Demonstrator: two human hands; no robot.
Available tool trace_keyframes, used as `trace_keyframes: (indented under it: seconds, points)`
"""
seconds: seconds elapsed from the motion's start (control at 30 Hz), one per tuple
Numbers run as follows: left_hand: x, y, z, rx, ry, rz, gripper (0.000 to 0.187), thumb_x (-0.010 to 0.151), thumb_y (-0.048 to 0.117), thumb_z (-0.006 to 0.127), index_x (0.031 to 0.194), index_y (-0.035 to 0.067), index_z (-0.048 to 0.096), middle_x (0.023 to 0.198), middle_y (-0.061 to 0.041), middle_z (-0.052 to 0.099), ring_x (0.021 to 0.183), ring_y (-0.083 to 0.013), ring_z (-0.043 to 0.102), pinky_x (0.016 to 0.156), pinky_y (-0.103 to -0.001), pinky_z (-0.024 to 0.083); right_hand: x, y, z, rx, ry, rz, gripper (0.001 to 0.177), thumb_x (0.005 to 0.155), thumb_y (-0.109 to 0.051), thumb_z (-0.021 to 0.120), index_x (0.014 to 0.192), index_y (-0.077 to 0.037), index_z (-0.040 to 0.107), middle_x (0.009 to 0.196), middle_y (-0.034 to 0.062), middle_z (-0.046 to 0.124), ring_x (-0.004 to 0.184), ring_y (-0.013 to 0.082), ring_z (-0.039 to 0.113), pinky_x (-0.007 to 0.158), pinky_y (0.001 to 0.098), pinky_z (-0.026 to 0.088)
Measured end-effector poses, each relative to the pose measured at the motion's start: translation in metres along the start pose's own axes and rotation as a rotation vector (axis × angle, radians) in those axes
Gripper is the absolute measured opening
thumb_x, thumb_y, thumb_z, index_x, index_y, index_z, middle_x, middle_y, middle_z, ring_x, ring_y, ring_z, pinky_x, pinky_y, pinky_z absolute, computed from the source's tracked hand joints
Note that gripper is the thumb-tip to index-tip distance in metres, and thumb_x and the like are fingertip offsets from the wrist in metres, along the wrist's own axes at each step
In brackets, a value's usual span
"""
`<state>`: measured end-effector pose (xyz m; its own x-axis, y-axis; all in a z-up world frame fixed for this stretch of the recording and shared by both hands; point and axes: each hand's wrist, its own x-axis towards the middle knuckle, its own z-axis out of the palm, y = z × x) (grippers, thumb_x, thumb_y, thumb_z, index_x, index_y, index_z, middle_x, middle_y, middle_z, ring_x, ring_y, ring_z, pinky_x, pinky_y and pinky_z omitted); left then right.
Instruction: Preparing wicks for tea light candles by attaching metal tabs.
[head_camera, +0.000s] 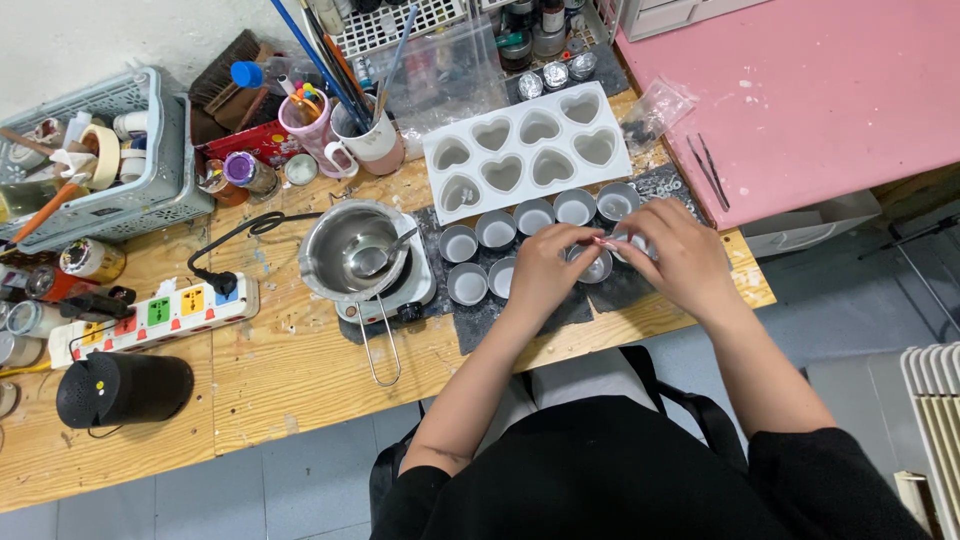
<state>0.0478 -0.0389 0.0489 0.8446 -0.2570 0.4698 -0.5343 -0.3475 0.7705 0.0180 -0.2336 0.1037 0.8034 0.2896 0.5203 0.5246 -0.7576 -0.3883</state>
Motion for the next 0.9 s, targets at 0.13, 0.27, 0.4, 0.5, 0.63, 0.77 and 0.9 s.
trace_keyframes:
  seconds: [0.13,0.27,0.4,0.5,0.63,0.77,0.9]
  points:
    - [0.011,-0.009,0.002,-0.024,-0.040,-0.026,0.019,0.087,0.019,0.081,0.102,0.009,0.078,0.094,-0.007,0.076,0.085,-0.0235,0.073,0.077,-0.035,0.057,0.014,0.008,-0.001,-0.181,-0.109,-0.081,0.020,0.092,-0.023,0.073,0.103,-0.008,0.065,0.097,0.0057,0.061,0.093,0.0265,0.064,0.070,0.0391,0.054]
    - [0.013,-0.030,0.009,-0.043,-0.062,0.011,0.017,0.087,0.017,0.081,0.101,0.009,0.077,0.096,-0.006,0.077,0.085,-0.0210,0.075,0.077,-0.032,0.059,0.025,0.020,0.001,-0.154,-0.256,-0.161,0.015,0.094,-0.021,0.066,0.101,-0.009,0.064,0.096,0.0044,0.060,0.093,0.0261,0.061,0.070,0.0407,0.054]
    - [0.015,-0.026,0.003,-0.102,-0.078,-0.069,0.020,0.086,0.018,0.081,0.102,0.008,0.077,0.096,-0.007,0.076,0.083,-0.0197,0.075,0.072,-0.031,0.059,0.036,0.031,0.005,-0.133,-0.398,-0.172,0.015,0.091,-0.023,0.062,0.099,-0.010,0.064,0.095,0.0050,0.061,0.094,0.0265,0.061,0.071,0.0422,0.054]
    - [0.013,-0.040,0.004,-0.091,-0.093,-0.059,0.024,0.089,0.022,0.081,0.110,0.011,0.078,0.104,-0.005,0.077,0.092,-0.0200,0.075,0.080,-0.032,0.059,0.043,0.043,0.012,-0.113,-0.443,-0.200,0.017,0.092,-0.022,0.060,0.102,-0.009,0.064,0.096,0.0055,0.061,0.097,0.0266,0.061,0.073,0.0425,0.055]
    - [0.011,-0.038,-0.014,0.230,-0.042,-0.021,0.046,0.084,0.026,0.083,0.125,0.010,0.070,0.120,-0.007,0.070,0.113,-0.0266,0.063,0.094,-0.040,0.052,0.058,0.049,0.023,-0.120,-0.478,-0.186,0.018,0.095,-0.023,0.059,0.105,-0.009,0.065,0.098,0.0061,0.062,0.100,0.0271,0.062,0.074,0.0423,0.056]
    - [0.008,-0.052,-0.015,0.382,-0.043,-0.064,0.061,0.082,0.033,0.083,0.136,0.014,0.063,0.132,-0.003,0.061,0.130,-0.0242,0.052,0.107,-0.044,0.039,0.072,0.050,0.038,-0.291,-0.542,-0.190,0.020,0.093,-0.022,0.061,0.109,-0.013,0.067,0.099,0.0074,0.063,0.103,0.0270,0.063,0.073,0.0411,0.057]
    - [0.006,-0.048,-0.012,0.449,-0.088,-0.042,0.065,0.082,0.035,0.080,0.140,0.012,0.059,0.137,-0.003,0.059,0.134,-0.0235,0.049,0.112,-0.047,0.032,0.078,0.067,0.064,-0.441,-0.581,-0.319,0.022,0.086,-0.017,0.063,0.107,-0.016,0.069,0.101,0.0062,0.064,0.107,0.0250,0.064,0.075,0.0384,0.059]
